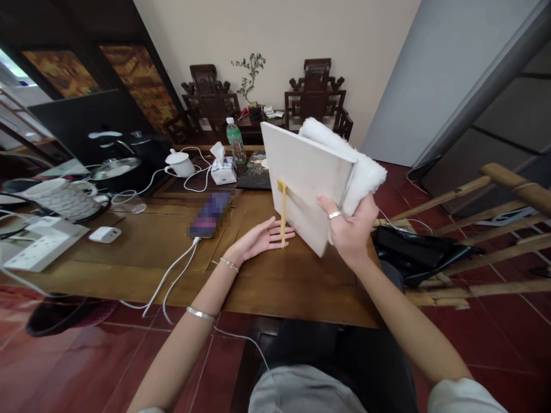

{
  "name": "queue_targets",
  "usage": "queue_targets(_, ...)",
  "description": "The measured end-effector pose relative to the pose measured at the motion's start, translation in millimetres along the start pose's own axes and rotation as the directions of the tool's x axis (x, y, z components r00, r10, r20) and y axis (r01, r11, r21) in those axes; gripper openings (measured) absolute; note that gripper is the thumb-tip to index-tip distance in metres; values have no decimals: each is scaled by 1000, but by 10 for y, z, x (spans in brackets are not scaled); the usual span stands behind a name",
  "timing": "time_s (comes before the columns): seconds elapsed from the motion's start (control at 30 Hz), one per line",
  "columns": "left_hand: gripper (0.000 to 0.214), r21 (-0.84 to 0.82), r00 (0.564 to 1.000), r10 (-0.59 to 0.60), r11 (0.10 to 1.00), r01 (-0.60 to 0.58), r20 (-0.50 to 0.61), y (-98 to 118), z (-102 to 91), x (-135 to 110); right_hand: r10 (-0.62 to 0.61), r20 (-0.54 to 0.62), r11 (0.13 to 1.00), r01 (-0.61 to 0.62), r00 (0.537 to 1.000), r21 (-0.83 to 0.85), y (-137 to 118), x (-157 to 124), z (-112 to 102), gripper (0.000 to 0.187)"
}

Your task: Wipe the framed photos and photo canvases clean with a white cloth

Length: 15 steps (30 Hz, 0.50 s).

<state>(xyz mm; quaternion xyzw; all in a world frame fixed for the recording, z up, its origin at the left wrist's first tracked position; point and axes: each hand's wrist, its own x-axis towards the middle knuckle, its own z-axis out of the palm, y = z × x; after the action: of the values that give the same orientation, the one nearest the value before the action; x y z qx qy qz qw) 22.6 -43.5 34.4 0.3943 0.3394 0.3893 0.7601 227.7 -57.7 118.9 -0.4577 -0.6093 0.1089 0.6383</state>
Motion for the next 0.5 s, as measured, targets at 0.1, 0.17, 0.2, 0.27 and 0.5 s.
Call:
queue_targets(0.1,29,-16,999,35,999,-36,-35,-12,7,-25,126,-31,986,-121,992,116,121,5,53,36)
queue_targets(0.17,26,-8,988,75,997,-77,-137,-22,2,-25,185,-43,965,-173,982,195,202,34,73,45)
queue_targets(0.2,27,11,980,87,996,-87,-177,-26,1,-21,206,-62,953,-186,976,237,238,58,77,49)
queue_targets(0.27,27,70,976,93,994,-81,-197,-32,6,-8,247,-123,926,-197,961,322,304,117,73,55)
queue_targets(0.5,27,24,964,189,982,-188,-189,-114,45,89,409,-53,826,-345,911,446,499,91,90,59)
